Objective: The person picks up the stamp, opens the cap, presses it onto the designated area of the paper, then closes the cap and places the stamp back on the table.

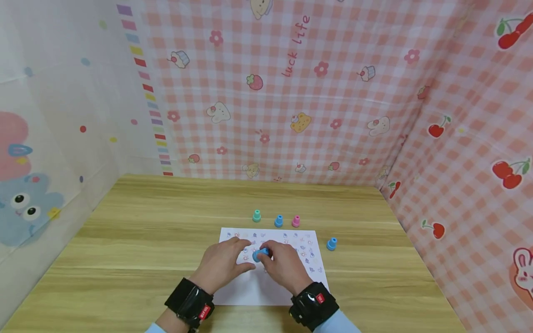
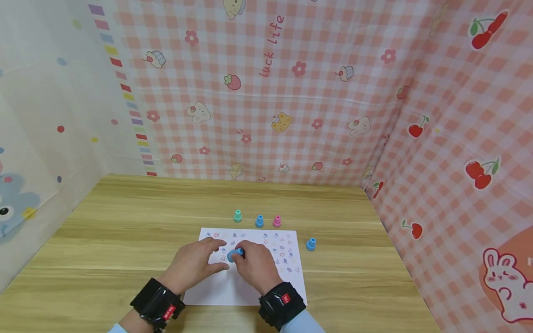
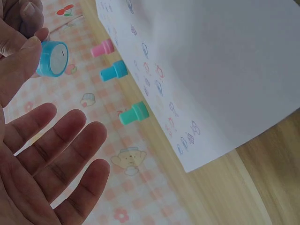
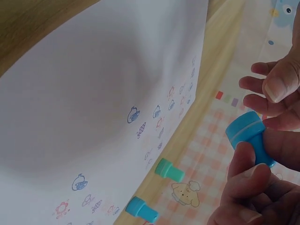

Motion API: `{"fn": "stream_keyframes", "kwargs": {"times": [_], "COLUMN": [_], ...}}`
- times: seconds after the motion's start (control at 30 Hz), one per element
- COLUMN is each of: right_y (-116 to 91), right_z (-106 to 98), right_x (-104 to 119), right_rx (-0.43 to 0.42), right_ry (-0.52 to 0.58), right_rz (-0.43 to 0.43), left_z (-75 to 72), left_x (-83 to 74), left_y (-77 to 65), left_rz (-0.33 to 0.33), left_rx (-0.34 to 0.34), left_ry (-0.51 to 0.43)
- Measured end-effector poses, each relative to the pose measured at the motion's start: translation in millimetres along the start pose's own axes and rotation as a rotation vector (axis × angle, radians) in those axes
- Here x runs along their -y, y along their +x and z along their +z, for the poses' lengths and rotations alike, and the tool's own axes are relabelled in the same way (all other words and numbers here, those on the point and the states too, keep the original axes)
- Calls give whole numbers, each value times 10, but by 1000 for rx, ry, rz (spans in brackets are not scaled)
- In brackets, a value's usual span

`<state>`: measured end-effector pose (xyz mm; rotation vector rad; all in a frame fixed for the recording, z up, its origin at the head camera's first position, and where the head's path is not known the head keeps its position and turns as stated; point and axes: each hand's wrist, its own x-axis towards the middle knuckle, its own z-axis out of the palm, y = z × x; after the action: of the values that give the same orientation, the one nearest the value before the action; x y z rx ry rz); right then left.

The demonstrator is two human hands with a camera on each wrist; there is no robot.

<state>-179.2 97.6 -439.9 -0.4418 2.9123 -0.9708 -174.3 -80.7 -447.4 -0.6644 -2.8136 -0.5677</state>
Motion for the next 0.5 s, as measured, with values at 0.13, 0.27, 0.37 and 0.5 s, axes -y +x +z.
{"fn": "stream_keyframes", "kwargs": {"times": [0.13,0.27,0.37,0.5], "right_y": [-4,-4,1,2], "right_z": [-14,-36,-51,-63], "right_x": [-17,-43,-60,-71], "right_rx": [2,-16,-29,-32], "right_ry": [-7,-34,-49,-52], "right_rz": [45,65,65,74], "left_z": [-3,-13,-17,-14], "left_x": [10,19,27,43], "left_y": [-14,-18,-23,-25], "left_rz": [-22,-44,-49,-56], "left_rx": [6,25,29,28], "left_ry": [-3,-1,-3,0]}}
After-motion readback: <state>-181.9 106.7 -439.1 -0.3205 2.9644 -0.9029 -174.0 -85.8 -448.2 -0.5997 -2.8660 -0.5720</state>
